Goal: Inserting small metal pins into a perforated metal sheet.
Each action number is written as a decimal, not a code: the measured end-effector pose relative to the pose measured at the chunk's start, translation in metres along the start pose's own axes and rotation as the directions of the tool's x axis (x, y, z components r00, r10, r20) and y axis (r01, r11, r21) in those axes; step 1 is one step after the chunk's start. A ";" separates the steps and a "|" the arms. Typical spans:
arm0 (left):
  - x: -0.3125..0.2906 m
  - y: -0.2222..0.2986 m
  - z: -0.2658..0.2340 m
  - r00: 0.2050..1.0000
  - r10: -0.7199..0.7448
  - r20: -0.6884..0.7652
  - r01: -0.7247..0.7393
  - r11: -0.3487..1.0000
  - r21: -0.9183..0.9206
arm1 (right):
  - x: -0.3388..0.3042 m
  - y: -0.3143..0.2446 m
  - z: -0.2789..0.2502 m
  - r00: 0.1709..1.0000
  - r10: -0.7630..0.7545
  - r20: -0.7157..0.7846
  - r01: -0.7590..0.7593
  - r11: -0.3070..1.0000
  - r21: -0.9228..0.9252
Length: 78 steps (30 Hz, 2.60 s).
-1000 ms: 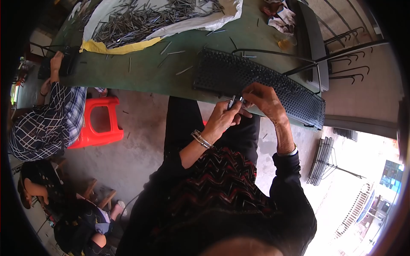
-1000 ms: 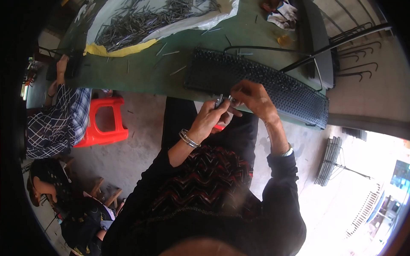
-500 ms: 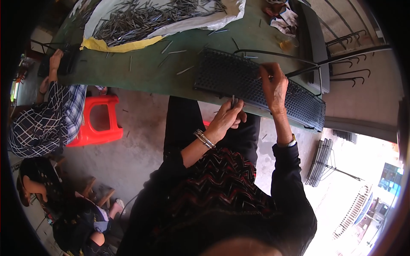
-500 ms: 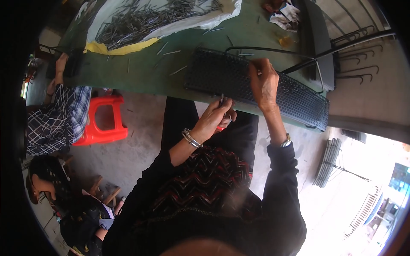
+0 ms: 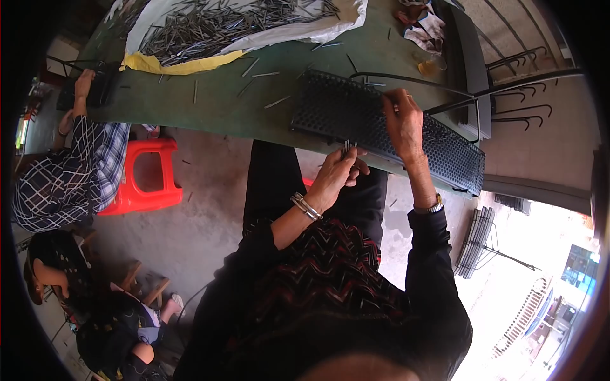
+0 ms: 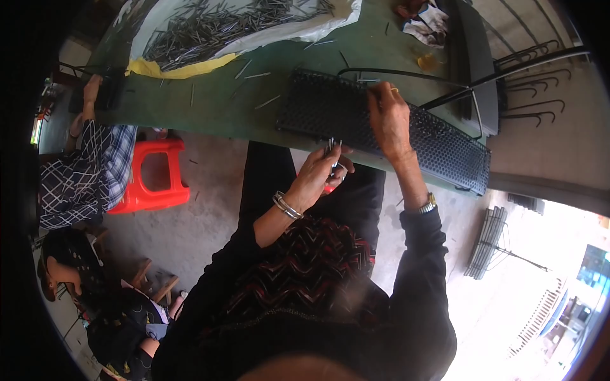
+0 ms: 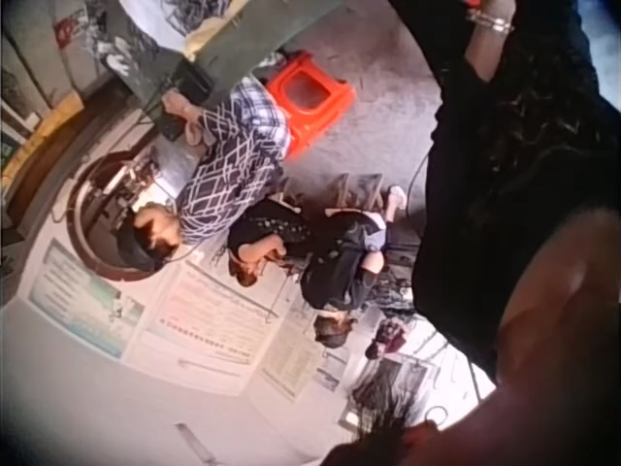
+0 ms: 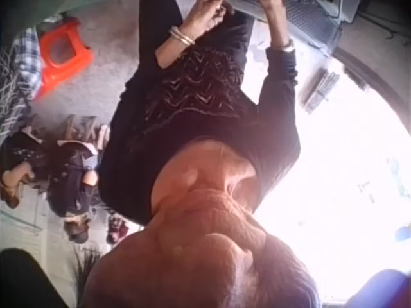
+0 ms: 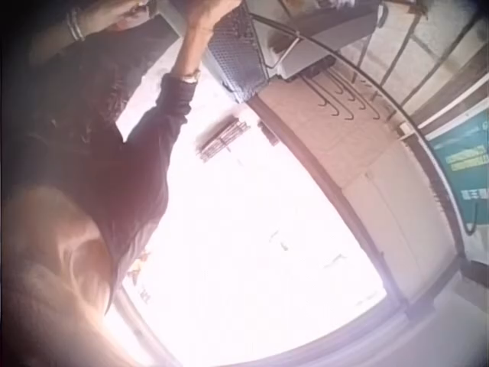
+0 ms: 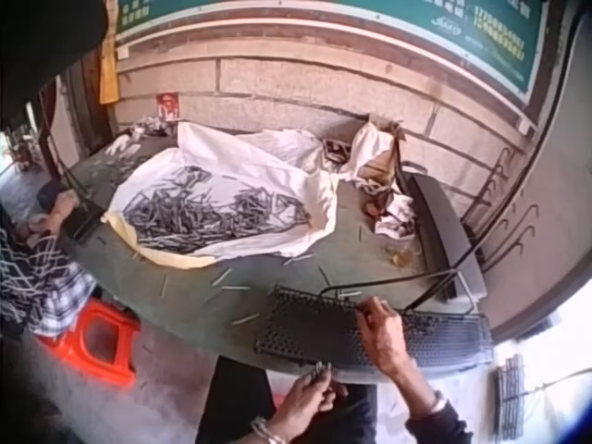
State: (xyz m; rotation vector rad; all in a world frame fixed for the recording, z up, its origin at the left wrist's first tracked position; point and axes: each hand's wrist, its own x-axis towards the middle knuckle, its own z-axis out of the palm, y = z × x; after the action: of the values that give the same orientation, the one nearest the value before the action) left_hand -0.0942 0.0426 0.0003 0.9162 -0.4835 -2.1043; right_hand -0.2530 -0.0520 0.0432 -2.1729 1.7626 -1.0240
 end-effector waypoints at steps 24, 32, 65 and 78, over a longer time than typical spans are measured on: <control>-0.006 0.005 -0.001 0.996 0.066 -0.058 -0.063 0.997 0.053 | 0.010 0.005 -0.004 0.937 -0.296 0.185 0.295 0.955 0.033; -0.005 -0.001 0.000 0.996 0.075 -0.042 -0.073 0.996 0.050 | 0.014 0.003 0.000 0.941 -0.264 0.214 0.267 0.964 0.014; -0.011 0.001 0.002 0.992 0.102 -0.071 -0.107 0.993 -0.056 | -0.021 0.004 0.014 0.994 0.040 -0.097 -0.052 0.991 -0.122; -0.009 0.003 0.002 0.995 0.099 0.032 -0.099 0.995 -0.027 | -0.043 -0.025 -0.028 0.801 0.101 0.590 -0.391 0.835 0.387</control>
State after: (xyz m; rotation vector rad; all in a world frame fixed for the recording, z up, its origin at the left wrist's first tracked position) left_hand -0.0903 0.0480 0.0079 0.8276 -0.5079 -2.0339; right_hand -0.2530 0.0022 0.0603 -1.6218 1.2902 -0.5990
